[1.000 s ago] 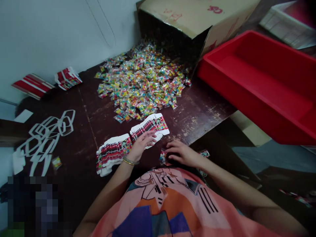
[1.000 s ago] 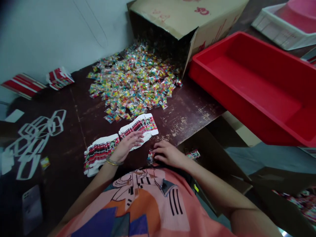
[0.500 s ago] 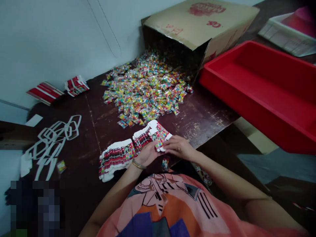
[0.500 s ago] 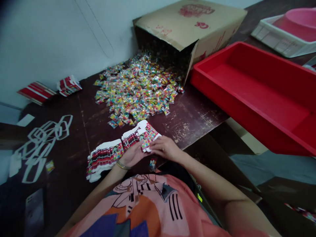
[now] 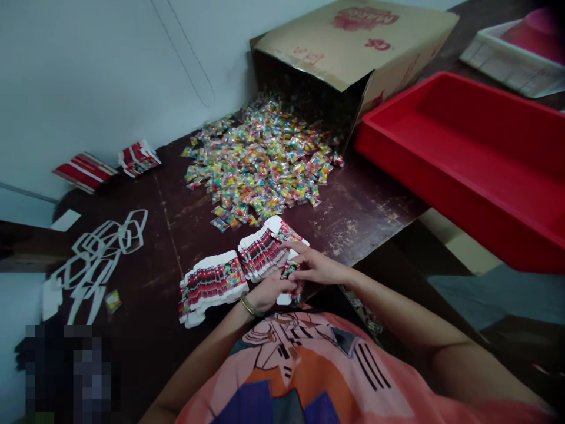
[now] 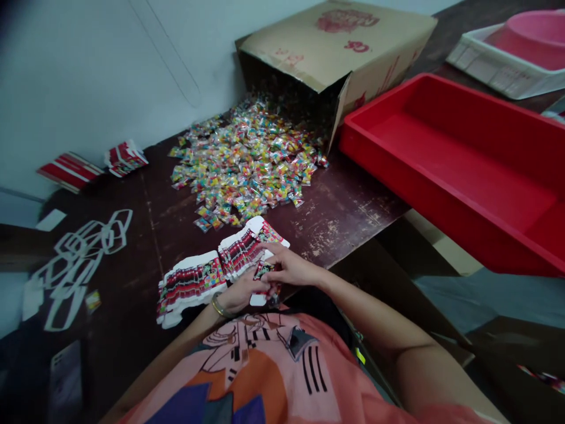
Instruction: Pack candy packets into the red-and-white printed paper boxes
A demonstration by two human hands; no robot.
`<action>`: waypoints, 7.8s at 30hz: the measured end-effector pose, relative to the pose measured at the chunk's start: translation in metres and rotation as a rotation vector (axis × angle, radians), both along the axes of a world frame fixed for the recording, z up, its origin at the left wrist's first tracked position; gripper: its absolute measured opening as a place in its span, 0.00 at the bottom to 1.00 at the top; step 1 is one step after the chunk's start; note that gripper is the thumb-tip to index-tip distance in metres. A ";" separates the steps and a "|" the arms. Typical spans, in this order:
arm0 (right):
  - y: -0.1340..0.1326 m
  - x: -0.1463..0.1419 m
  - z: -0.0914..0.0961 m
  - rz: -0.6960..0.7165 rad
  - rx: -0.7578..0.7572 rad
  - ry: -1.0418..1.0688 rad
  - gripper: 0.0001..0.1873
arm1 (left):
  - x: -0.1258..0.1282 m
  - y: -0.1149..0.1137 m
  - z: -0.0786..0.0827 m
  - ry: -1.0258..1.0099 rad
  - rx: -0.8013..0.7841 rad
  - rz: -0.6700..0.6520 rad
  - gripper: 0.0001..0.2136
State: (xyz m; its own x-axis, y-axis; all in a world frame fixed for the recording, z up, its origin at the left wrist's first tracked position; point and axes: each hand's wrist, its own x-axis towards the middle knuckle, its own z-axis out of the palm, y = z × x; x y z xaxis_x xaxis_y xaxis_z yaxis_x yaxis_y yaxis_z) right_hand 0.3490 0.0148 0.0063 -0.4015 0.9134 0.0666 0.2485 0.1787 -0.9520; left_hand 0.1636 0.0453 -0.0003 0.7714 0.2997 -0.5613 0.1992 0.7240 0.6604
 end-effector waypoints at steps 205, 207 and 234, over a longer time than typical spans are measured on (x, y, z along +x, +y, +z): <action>-0.037 -0.032 -0.033 -0.053 -1.128 0.854 0.17 | -0.043 -0.029 -0.003 0.183 0.712 0.175 0.10; -0.033 -0.034 -0.027 -0.037 -1.064 0.737 0.18 | -0.041 -0.029 -0.002 0.169 0.588 0.239 0.14; 0.077 0.073 -0.057 -0.582 0.307 -0.683 0.19 | -0.064 0.038 0.025 0.207 0.749 -0.519 0.24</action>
State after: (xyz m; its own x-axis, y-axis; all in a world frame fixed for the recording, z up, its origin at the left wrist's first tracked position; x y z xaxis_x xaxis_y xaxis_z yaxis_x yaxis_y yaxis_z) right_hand 0.4216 0.0916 -0.0509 0.0702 0.9642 0.2559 0.8635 0.0697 -0.4995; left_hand 0.0998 0.0835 0.0246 0.8162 0.2849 -0.5026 0.5446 -0.0893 0.8339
